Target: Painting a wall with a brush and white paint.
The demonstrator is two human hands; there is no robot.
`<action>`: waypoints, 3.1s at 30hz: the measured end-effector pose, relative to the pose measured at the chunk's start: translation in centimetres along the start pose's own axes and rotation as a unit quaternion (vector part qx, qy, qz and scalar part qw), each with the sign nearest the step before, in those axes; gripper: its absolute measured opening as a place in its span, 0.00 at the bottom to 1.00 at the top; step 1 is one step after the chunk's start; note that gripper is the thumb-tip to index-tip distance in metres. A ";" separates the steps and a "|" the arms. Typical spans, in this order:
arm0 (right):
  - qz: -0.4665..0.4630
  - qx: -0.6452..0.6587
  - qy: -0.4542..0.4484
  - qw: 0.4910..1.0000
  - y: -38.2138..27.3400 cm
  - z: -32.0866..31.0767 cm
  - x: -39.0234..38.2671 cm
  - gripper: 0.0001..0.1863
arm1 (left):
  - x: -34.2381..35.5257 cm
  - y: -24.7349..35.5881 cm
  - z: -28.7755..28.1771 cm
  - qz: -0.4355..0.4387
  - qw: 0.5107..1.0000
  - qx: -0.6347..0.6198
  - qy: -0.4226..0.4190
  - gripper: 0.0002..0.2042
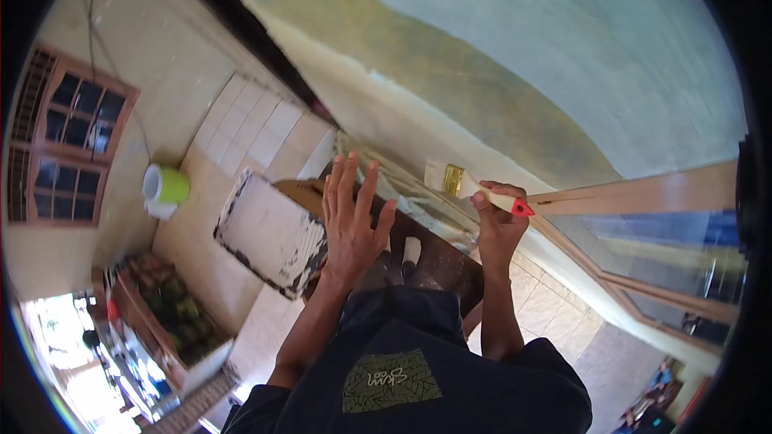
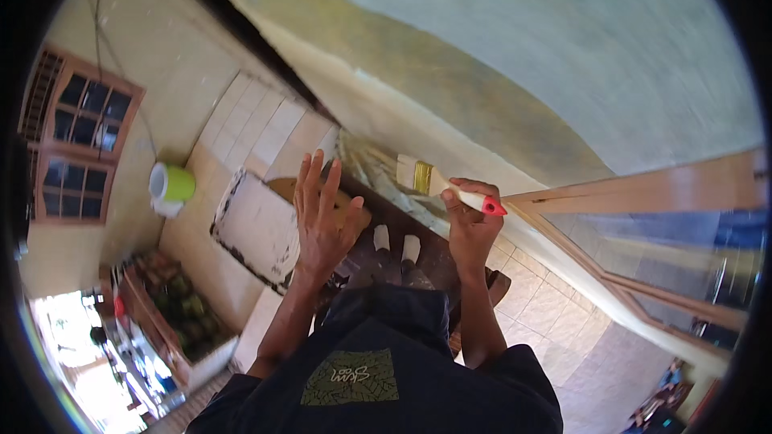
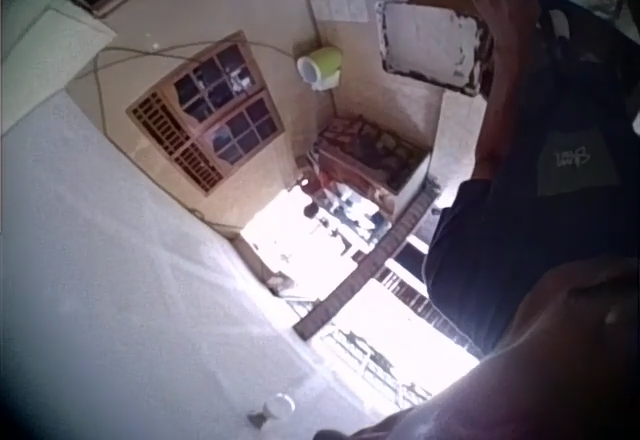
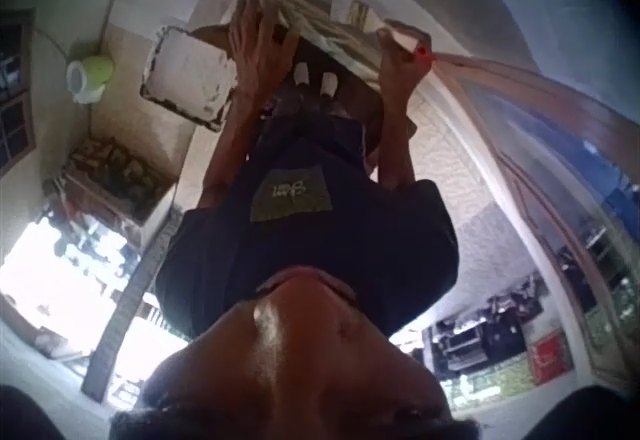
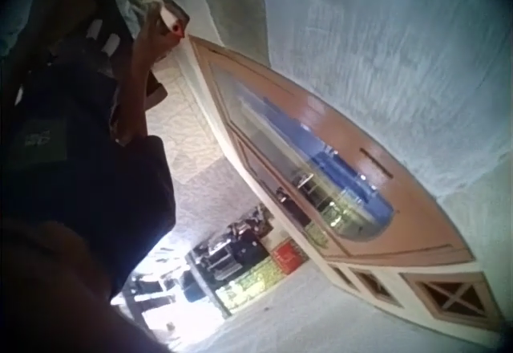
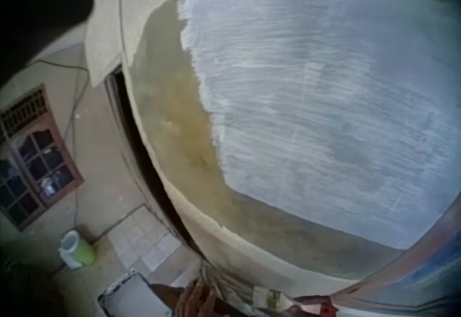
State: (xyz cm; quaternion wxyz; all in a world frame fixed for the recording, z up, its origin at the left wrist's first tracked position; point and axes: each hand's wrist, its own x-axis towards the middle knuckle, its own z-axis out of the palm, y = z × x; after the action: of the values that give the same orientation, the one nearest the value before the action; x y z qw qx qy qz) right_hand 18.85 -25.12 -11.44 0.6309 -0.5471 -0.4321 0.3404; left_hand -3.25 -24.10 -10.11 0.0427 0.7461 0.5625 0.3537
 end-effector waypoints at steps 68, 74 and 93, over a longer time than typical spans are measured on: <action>-0.052 -0.063 -0.614 0.785 18.0 62.4 -43.6 0.07 | -48.3 -41.3 -20.0 -0.641 0.754 0.115 0.092 0.16; -0.176 -0.147 -0.513 0.827 20.0 61.7 -38.9 0.05 | -47.9 -41.2 -21.2 -0.685 0.719 0.068 0.089 0.17; -0.209 -0.024 -0.557 0.803 18.1 61.7 -46.0 0.05 | -48.8 -42.1 -20.9 -0.647 0.755 0.084 0.061 0.15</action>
State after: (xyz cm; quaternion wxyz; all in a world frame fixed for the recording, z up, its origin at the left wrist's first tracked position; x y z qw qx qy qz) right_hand -55.14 -39.17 -35.45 0.3237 -0.1750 -0.8211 0.4363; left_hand -55.07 -58.19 -37.34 0.1642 0.1814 0.9400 0.2376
